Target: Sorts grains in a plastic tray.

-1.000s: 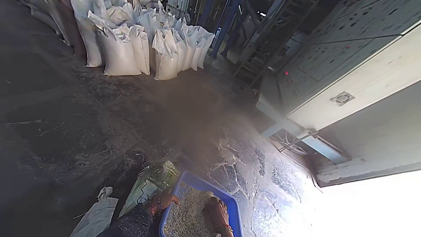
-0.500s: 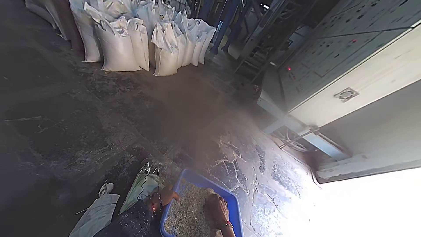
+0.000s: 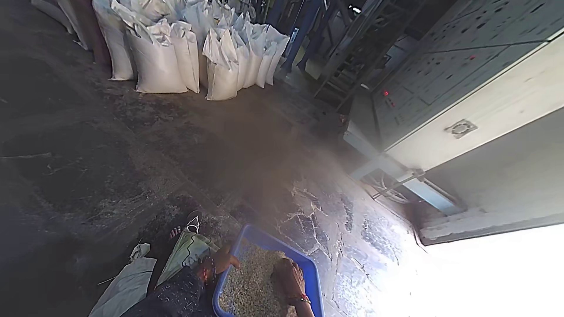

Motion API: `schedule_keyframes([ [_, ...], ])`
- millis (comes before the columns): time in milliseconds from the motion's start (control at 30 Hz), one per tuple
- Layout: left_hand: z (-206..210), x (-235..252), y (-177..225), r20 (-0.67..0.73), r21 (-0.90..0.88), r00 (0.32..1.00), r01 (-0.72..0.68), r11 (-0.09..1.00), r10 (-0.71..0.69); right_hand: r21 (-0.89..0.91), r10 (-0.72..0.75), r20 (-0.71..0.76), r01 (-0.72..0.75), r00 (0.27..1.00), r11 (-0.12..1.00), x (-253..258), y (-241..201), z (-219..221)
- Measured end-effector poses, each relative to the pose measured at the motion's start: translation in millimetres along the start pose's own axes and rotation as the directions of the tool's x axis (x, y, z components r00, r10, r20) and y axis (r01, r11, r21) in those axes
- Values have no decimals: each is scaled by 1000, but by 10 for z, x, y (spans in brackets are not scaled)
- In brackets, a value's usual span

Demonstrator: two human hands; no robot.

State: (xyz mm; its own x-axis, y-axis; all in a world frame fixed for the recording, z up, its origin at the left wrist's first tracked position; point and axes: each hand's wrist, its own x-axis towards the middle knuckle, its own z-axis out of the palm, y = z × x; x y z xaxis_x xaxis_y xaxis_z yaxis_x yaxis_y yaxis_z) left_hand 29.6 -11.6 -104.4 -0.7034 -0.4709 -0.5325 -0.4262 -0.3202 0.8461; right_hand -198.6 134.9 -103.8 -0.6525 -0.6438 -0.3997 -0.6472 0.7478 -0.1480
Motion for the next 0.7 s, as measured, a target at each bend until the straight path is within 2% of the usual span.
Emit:
schedule_keyframes([
  [700, -3, 0, 3, 1, -2, 1000, -22, 1000, 22, 13, -21, 4, 21, 1000, 1000, 21, 29, -4],
])
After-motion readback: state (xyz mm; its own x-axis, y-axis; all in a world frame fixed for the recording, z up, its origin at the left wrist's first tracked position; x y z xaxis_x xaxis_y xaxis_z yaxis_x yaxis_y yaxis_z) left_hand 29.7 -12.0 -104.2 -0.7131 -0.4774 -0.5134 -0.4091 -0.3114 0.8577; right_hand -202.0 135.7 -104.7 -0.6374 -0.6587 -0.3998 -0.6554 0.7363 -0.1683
